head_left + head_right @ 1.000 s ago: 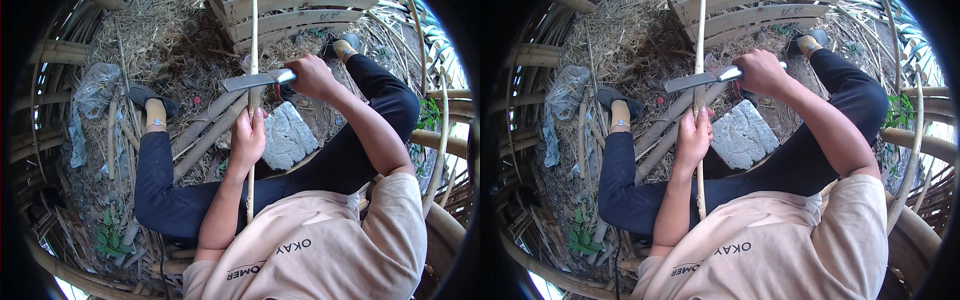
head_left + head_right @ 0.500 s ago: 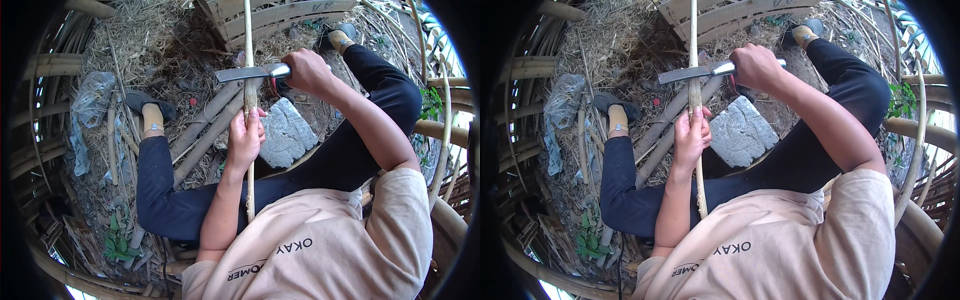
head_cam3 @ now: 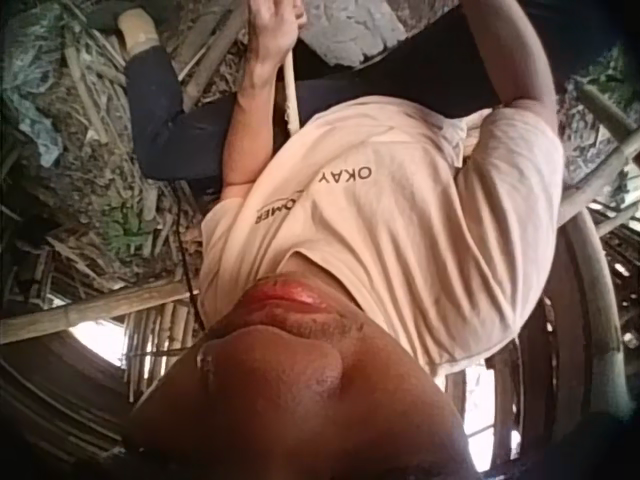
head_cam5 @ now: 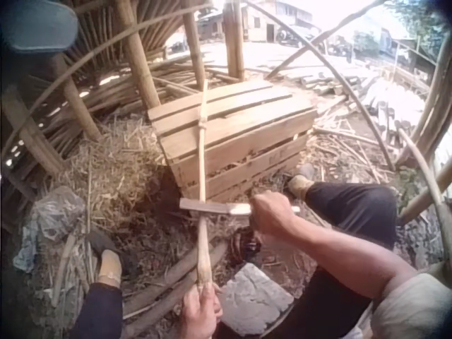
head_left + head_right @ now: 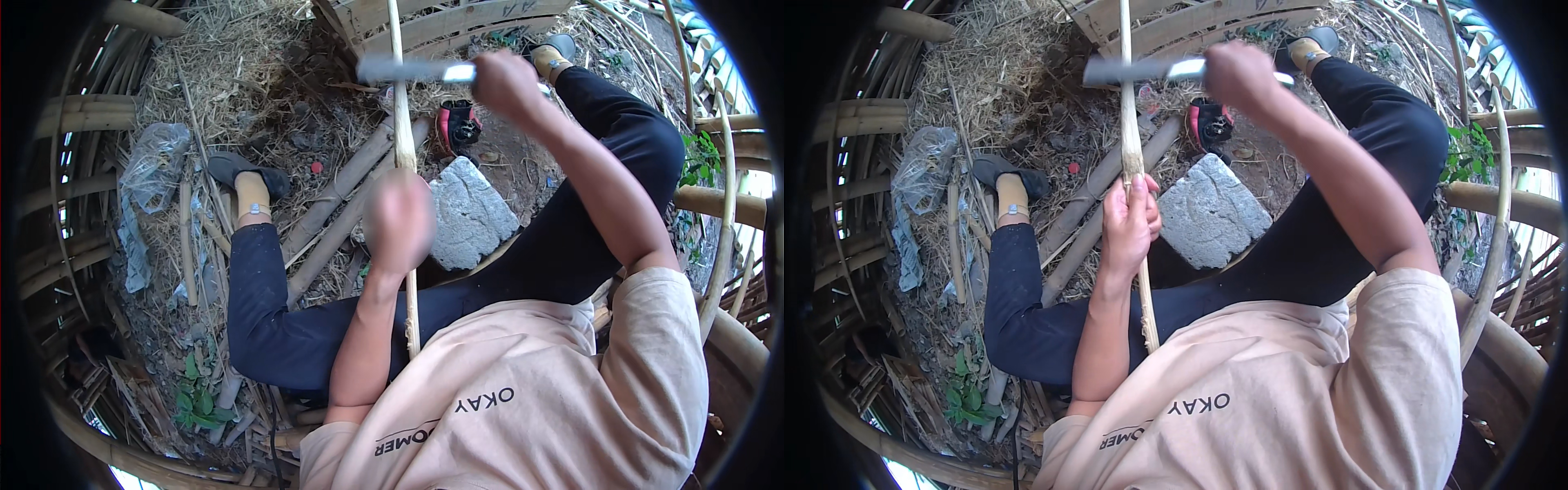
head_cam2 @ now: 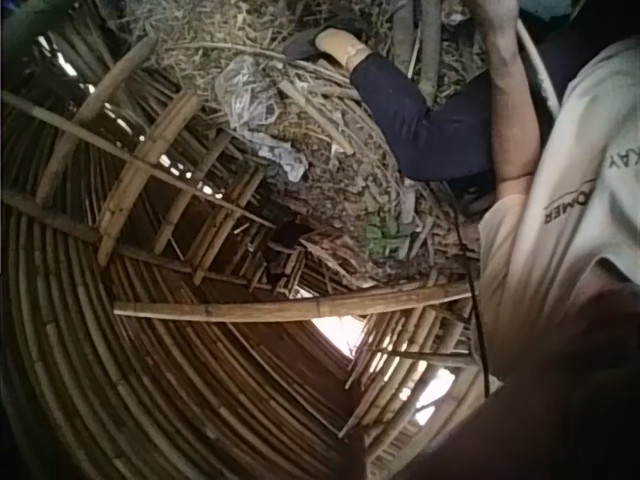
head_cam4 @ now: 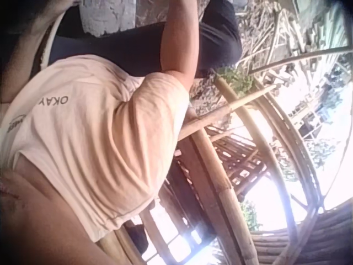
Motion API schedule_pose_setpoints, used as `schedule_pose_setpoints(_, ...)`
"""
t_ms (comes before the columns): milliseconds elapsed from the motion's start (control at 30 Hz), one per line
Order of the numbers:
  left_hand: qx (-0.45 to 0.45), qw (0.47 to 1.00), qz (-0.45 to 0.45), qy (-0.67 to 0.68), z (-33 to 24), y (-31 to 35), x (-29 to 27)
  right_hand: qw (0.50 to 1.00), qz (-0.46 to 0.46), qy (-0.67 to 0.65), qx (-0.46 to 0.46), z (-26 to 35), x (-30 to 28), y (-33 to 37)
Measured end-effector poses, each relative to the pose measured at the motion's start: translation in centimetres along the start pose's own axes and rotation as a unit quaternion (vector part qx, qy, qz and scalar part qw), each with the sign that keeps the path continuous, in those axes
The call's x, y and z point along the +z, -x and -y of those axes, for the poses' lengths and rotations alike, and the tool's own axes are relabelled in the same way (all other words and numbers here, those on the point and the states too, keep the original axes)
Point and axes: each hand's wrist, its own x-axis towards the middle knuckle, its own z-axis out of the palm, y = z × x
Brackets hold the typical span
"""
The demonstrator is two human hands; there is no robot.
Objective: The person shaves a thin strip of wood with a knife while holding it over a stone on the ground.
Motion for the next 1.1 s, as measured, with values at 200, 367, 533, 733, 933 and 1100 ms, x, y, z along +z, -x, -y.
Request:
schedule_pose_setpoints(200,0.018,1.000,-0.008,0.011,0.0,-0.4,-0.9,0.995,-0.020,-0.095,-0.011,-0.7,-1.6,-0.4)
schedule_pose_setpoints(367,0.019,0.999,-0.022,0.013,-1.0,-0.5,-1.6,0.989,0.084,-0.085,-0.088,2.8,-1.9,1.3)
schedule_pose_setpoints(533,0.036,0.994,-0.065,-0.081,-0.7,-0.4,-1.3,0.985,0.109,-0.106,-0.083,2.8,-0.3,1.8)
schedule_pose_setpoints(733,0.028,0.997,-0.023,-0.061,0.4,0.1,-0.1,0.996,0.044,-0.078,-0.005,0.3,0.6,0.3)
schedule_pose_setpoints(933,0.020,0.998,-0.036,-0.048,0.1,-0.2,0.2,0.997,0.011,-0.072,0.002,-0.9,-0.2,-0.3)
schedule_pose_setpoints(1100,0.062,0.986,-0.080,-0.135,-0.3,-0.4,-0.7,0.993,0.038,-0.110,-0.025,0.0,-0.3,0.3)
